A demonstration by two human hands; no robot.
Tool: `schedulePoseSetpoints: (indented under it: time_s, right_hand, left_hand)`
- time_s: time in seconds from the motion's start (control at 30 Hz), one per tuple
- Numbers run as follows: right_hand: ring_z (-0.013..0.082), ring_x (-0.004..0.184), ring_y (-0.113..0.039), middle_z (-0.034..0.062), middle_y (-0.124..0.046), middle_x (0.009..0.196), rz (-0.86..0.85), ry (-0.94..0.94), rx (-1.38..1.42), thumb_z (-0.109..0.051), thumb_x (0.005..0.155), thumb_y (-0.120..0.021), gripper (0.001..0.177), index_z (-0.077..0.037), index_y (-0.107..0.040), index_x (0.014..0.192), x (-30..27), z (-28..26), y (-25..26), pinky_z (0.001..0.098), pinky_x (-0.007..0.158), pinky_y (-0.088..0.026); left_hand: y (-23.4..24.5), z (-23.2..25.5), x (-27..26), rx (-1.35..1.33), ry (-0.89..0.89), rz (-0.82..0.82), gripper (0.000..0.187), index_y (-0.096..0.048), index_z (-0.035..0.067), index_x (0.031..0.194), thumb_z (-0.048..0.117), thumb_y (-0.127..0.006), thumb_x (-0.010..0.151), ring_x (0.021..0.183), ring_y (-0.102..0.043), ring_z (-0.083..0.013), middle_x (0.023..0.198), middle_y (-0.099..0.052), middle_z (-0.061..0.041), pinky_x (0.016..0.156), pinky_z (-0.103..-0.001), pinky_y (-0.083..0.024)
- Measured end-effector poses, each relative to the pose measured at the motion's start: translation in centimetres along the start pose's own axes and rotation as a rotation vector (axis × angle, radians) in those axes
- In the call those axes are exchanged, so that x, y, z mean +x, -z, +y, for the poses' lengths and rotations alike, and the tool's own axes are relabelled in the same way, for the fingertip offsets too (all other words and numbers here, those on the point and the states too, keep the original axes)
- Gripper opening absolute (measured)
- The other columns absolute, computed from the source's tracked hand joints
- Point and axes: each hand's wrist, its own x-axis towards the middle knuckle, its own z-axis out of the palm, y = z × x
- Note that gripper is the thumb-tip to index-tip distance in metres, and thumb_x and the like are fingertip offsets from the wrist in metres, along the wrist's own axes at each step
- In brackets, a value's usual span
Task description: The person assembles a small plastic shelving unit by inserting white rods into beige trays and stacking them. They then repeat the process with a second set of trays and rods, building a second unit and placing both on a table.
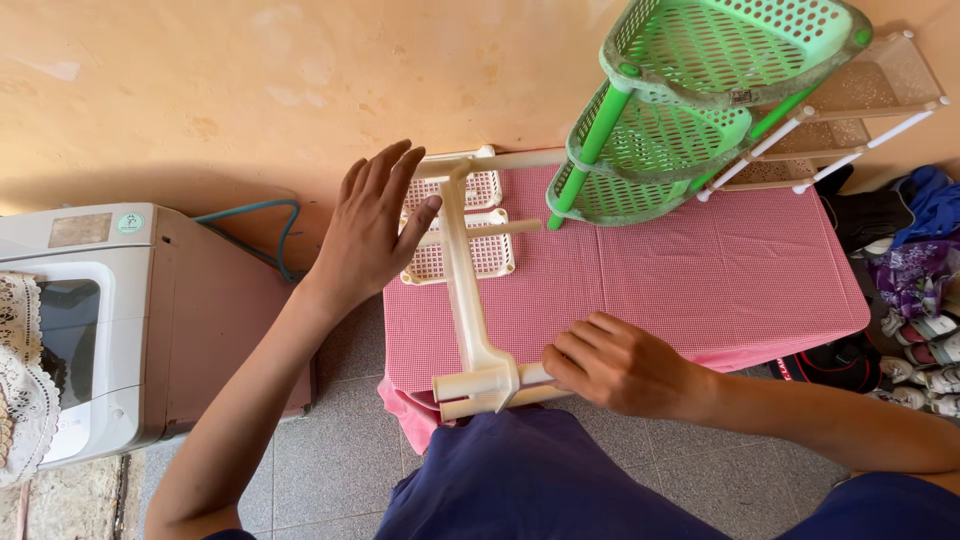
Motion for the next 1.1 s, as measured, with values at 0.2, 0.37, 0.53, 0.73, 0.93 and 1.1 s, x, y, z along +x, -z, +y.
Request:
schedulePoseSetpoints:
  time_s: [0.2, 0.37, 0.53, 0.73, 0.93, 1.1]
  right_hand:
    - [0.0144, 0.065, -0.059, 0.0024, -0.059, 0.071, -0.078, 0.139, -0.132, -0.02, 0.092, -0.069, 0.019, -0.001, -0.067, 0.09, -0.3, -1.2, 0.2, 0.03, 0.06, -0.052]
    - [0.0131, 0.067, -0.057, 0.0011, -0.058, 0.073, -0.102, 0.176, -0.132, -0.021, 0.093, -0.07, 0.019, -0.002, -0.067, 0.093, -0.6, -1.9, 0.4, 0.0288, 0.059, -0.049]
    - [0.0165, 0.076, -0.062, 0.0028, -0.062, 0.081, -0.175, 0.096, -0.027, -0.023, 0.096, -0.068, 0.019, -0.004, -0.068, 0.095, -0.5, -2.4, 0.1, 0.0341, 0.072, -0.055]
    - [0.03, 0.111, -0.059, 0.016, -0.062, 0.116, -0.013, -0.151, 0.109, -0.06, 0.093, -0.062, 0.065, -0.002, -0.062, 0.121, 1.0, -0.7, 0.9, 0.0459, 0.098, -0.052]
    - [0.0332, 0.115, -0.058, 0.0191, -0.06, 0.12, 0.102, -0.266, -0.22, -0.054, 0.093, -0.06, 0.065, -0.001, -0.059, 0.131, 3.4, 3.5, 0.6, 0.0495, 0.098, -0.051]
    - [0.0221, 0.087, -0.068, 0.0073, -0.069, 0.091, -0.054, -0.289, -0.077, -0.037, 0.1, -0.064, 0.034, -0.003, -0.064, 0.105, 4.0, 4.0, -1.0, 0.0391, 0.078, -0.056]
  left_hand:
    - [-2.6, -2.7, 0.2, 0.081, 0.363, -0.333, 0.049, -0.062, 0.003, 0.127, 0.045, -0.048, 0.106, 0.106, -0.064, -0.0364, 0.115, -0.064, -0.021, 0.1, -0.049, -0.048]
    - [-3.5, -4.5, -0.4, -0.025, 0.632, -0.702, 0.06, -0.068, 0.005, 0.111, 0.057, -0.039, 0.11, 0.103, -0.068, -0.0346, 0.104, -0.072, -0.021, 0.096, -0.05, -0.05]
    - [-2.6, -4.5, -0.6, -0.15, 0.608, -0.667, 0.062, -0.068, 0.0, 0.101, 0.062, -0.061, 0.097, 0.082, -0.074, -0.0286, 0.087, -0.073, -0.017, 0.075, -0.047, -0.058]
    - [1.3, -0.9, -0.8, -0.056, 0.326, -0.494, 0.038, -0.071, 0.005, 0.083, 0.043, -0.072, 0.08, 0.049, -0.067, -0.0267, 0.055, -0.066, -0.011, 0.058, -0.041, -0.056]
    - [1.1, 3.3, -2.8, 0.169, -0.025, -0.353, 0.052, -0.063, 0.002, 0.095, 0.053, -0.07, 0.087, 0.056, -0.067, -0.0302, 0.075, -0.067, -0.013, 0.046, -0.043, -0.052]
    - [0.3, 4.2, -4.1, 0.065, -0.042, -0.413, 0.044, -0.054, 0.002, 0.098, 0.047, -0.055, 0.1, 0.078, -0.066, -0.0291, 0.084, -0.062, -0.012, 0.061, -0.041, -0.056]
